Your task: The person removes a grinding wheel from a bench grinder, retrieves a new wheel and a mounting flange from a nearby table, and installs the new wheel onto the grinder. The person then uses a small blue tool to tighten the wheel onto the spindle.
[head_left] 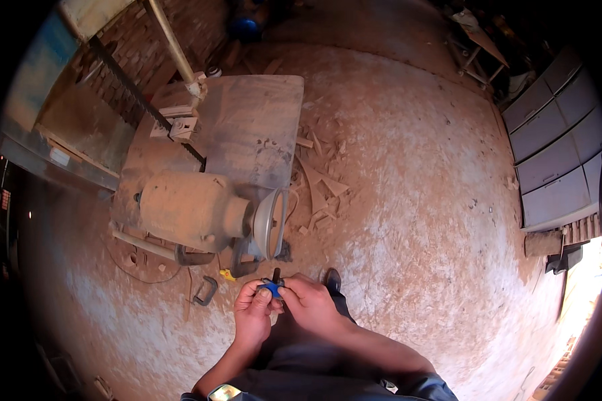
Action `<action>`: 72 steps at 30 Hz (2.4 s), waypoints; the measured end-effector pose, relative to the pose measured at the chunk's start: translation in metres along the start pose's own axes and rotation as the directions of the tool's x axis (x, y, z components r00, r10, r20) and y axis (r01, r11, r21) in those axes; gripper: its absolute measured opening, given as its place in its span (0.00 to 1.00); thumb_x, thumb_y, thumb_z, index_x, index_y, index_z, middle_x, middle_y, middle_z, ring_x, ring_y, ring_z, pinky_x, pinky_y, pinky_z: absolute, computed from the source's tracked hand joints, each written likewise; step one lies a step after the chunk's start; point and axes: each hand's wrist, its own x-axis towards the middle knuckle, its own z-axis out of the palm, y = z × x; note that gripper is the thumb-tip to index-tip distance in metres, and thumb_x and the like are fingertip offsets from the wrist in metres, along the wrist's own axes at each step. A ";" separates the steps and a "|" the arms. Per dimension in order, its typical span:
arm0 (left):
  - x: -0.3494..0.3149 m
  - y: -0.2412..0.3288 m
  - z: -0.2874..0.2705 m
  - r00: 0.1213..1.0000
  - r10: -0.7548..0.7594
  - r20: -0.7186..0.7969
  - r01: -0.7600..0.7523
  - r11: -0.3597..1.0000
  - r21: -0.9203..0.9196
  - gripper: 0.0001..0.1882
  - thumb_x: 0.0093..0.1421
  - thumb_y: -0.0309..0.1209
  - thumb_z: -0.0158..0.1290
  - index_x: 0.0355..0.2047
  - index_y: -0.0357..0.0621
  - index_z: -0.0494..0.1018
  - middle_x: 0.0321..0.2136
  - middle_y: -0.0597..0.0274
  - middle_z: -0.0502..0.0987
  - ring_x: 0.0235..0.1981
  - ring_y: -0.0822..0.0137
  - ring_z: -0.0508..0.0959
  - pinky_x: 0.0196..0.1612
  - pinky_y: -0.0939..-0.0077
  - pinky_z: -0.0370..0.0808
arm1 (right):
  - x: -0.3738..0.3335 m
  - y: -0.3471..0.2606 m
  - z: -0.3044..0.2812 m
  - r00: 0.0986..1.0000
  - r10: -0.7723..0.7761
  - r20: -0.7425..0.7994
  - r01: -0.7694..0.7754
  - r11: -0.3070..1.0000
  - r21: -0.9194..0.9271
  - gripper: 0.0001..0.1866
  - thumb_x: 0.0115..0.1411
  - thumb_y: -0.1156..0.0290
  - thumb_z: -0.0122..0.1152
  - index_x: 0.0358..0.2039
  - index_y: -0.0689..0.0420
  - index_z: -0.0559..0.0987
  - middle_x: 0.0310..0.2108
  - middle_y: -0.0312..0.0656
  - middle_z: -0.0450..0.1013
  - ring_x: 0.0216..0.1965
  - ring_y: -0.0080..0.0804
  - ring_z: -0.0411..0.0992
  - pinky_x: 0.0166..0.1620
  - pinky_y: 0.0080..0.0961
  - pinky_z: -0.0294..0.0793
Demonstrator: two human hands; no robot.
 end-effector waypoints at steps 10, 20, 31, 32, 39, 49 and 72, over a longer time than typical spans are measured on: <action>-0.007 -0.003 -0.004 0.986 0.072 0.149 -0.113 0.952 0.283 0.06 0.62 0.27 0.51 0.38 0.38 0.70 0.28 0.61 0.75 0.27 0.74 0.75 0.33 0.80 0.76 | -0.022 0.001 -0.021 0.994 0.106 0.008 -0.106 0.994 0.023 0.11 0.54 0.74 0.62 0.38 0.63 0.76 0.33 0.48 0.72 0.32 0.41 0.74 0.35 0.29 0.75; -0.009 0.004 0.005 0.973 -0.161 0.165 0.048 0.842 0.537 0.05 0.62 0.25 0.50 0.38 0.38 0.71 0.26 0.65 0.75 0.25 0.77 0.73 0.28 0.82 0.72 | -0.016 0.000 -0.038 0.992 -0.126 0.026 0.128 0.963 -0.237 0.13 0.51 0.73 0.63 0.38 0.61 0.77 0.34 0.45 0.72 0.32 0.41 0.73 0.37 0.29 0.74; -0.006 0.011 0.009 0.973 -0.150 0.177 -0.008 0.742 0.671 0.09 0.61 0.27 0.52 0.40 0.38 0.70 0.24 0.66 0.73 0.23 0.78 0.72 0.26 0.83 0.71 | -0.016 0.012 -0.037 0.948 0.230 0.219 -0.255 0.962 0.093 0.06 0.58 0.72 0.58 0.32 0.62 0.76 0.27 0.41 0.72 0.28 0.28 0.71 0.33 0.24 0.70; -0.005 0.012 0.012 0.977 -0.152 0.149 0.032 0.798 0.602 0.09 0.61 0.27 0.52 0.40 0.37 0.70 0.24 0.66 0.73 0.23 0.78 0.72 0.26 0.83 0.71 | -0.016 0.013 -0.034 0.938 0.278 0.207 -0.311 0.938 0.151 0.06 0.59 0.72 0.57 0.31 0.63 0.76 0.26 0.40 0.72 0.28 0.24 0.70 0.33 0.23 0.70; 0.003 0.011 0.020 0.983 -0.182 -0.009 0.172 0.909 0.379 0.07 0.62 0.27 0.51 0.39 0.38 0.69 0.24 0.65 0.73 0.23 0.77 0.74 0.24 0.83 0.72 | -0.004 0.010 -0.020 0.911 0.399 0.104 -0.412 0.879 0.240 0.08 0.60 0.71 0.56 0.31 0.63 0.76 0.24 0.36 0.72 0.28 0.17 0.67 0.33 0.18 0.69; 0.012 0.011 0.018 0.996 -0.039 -0.085 0.059 0.966 0.252 0.04 0.62 0.28 0.49 0.34 0.41 0.68 0.24 0.63 0.73 0.17 0.76 0.70 0.19 0.81 0.70 | 0.017 0.000 -0.010 0.902 0.406 0.150 -0.429 0.885 0.182 0.09 0.59 0.69 0.56 0.31 0.63 0.76 0.22 0.39 0.71 0.27 0.19 0.66 0.32 0.21 0.68; 0.029 0.018 0.018 0.998 0.040 -0.056 -0.027 0.975 0.219 0.06 0.62 0.31 0.50 0.34 0.42 0.68 0.22 0.65 0.72 0.18 0.77 0.69 0.21 0.82 0.69 | 0.035 -0.005 -0.002 0.941 0.332 0.063 -0.338 0.920 0.199 0.09 0.57 0.69 0.55 0.30 0.62 0.75 0.25 0.50 0.72 0.27 0.41 0.73 0.33 0.32 0.70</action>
